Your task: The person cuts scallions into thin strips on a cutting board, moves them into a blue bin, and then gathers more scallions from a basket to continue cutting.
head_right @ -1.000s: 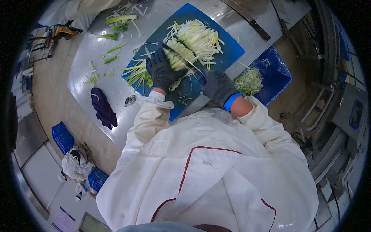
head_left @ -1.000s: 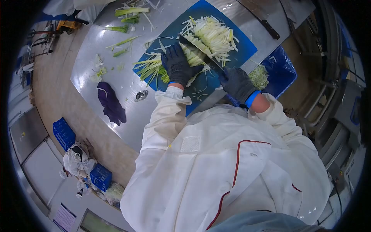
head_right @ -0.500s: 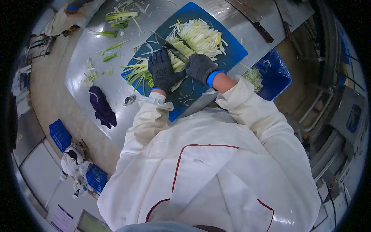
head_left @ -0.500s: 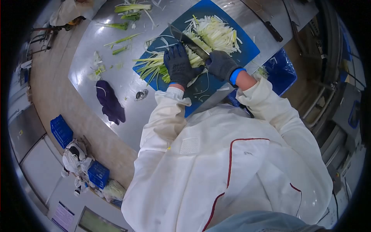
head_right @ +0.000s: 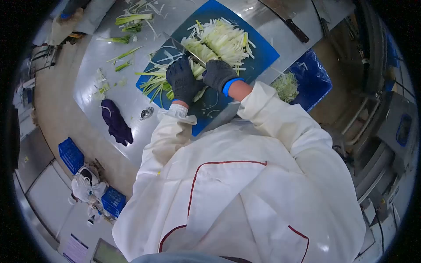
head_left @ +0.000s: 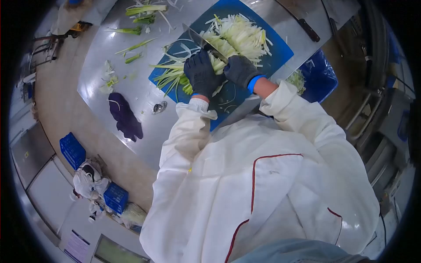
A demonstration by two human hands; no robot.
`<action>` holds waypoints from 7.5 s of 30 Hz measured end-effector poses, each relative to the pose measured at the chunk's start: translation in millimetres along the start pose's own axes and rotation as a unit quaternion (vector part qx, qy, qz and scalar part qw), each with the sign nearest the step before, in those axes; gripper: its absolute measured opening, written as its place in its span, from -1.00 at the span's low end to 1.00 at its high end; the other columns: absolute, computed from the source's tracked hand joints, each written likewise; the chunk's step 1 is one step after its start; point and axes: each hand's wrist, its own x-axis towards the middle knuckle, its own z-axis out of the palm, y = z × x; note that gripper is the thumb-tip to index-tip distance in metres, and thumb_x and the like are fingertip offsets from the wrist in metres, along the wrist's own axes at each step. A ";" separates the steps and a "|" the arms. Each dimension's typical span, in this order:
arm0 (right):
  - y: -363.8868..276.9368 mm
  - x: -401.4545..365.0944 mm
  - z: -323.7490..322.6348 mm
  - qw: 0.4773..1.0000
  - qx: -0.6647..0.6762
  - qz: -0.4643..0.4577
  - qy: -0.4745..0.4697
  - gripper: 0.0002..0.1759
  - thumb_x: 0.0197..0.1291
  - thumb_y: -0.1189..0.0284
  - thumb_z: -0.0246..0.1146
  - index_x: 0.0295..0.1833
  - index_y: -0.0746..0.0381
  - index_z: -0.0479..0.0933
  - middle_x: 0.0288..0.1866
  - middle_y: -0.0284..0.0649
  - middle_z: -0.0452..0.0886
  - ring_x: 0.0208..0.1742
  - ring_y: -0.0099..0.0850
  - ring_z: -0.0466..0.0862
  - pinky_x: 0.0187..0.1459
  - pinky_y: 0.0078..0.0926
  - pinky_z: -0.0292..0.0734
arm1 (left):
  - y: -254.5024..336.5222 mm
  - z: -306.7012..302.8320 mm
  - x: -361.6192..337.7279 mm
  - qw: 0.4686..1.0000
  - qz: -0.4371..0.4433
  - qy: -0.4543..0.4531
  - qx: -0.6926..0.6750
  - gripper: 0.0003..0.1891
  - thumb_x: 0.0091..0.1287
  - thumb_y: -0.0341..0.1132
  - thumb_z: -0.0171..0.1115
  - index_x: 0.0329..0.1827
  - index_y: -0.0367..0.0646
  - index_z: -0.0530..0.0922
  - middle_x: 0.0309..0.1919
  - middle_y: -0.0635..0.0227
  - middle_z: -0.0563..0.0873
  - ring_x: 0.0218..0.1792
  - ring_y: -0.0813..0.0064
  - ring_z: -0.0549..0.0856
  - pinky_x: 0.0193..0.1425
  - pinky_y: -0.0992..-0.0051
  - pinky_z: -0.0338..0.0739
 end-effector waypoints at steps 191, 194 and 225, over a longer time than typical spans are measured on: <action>-59.1 -114.5 9.3 0.993 0.017 -0.089 -0.077 -0.75 0.31 0.31 0.19 -0.10 0.30 0.52 -0.40 0.17 0.63 -0.29 0.14 0.67 -0.24 0.04 0.55 | -77.4 17.6 -91.7 0.976 -0.073 0.203 -0.008 -0.64 0.26 -0.24 0.24 0.12 -0.08 0.57 0.03 0.27 0.67 0.17 0.13 0.57 0.23 0.06 0.35; -54.0 -110.1 21.6 0.991 -0.015 -0.099 -0.089 -0.76 0.29 0.32 0.19 -0.15 0.31 0.50 -0.35 0.17 0.66 -0.25 0.14 0.68 -0.21 0.04 0.56 | -77.0 22.7 -95.4 0.979 -0.067 0.193 -0.004 -0.59 0.24 -0.25 0.24 0.16 -0.07 0.56 0.10 0.23 0.64 0.20 0.11 0.54 0.27 0.02 0.30; -61.4 -81.6 68.6 0.980 -0.035 -0.159 -0.119 -0.75 0.25 0.29 0.19 -0.21 0.28 0.58 -0.36 0.13 0.66 -0.25 0.09 0.70 -0.18 0.02 0.57 | -97.8 2.0 -137.4 0.987 -0.064 0.127 -0.069 -0.51 0.17 -0.24 0.42 0.19 -0.16 0.61 0.15 0.11 0.68 0.20 0.06 0.61 0.33 0.08 0.40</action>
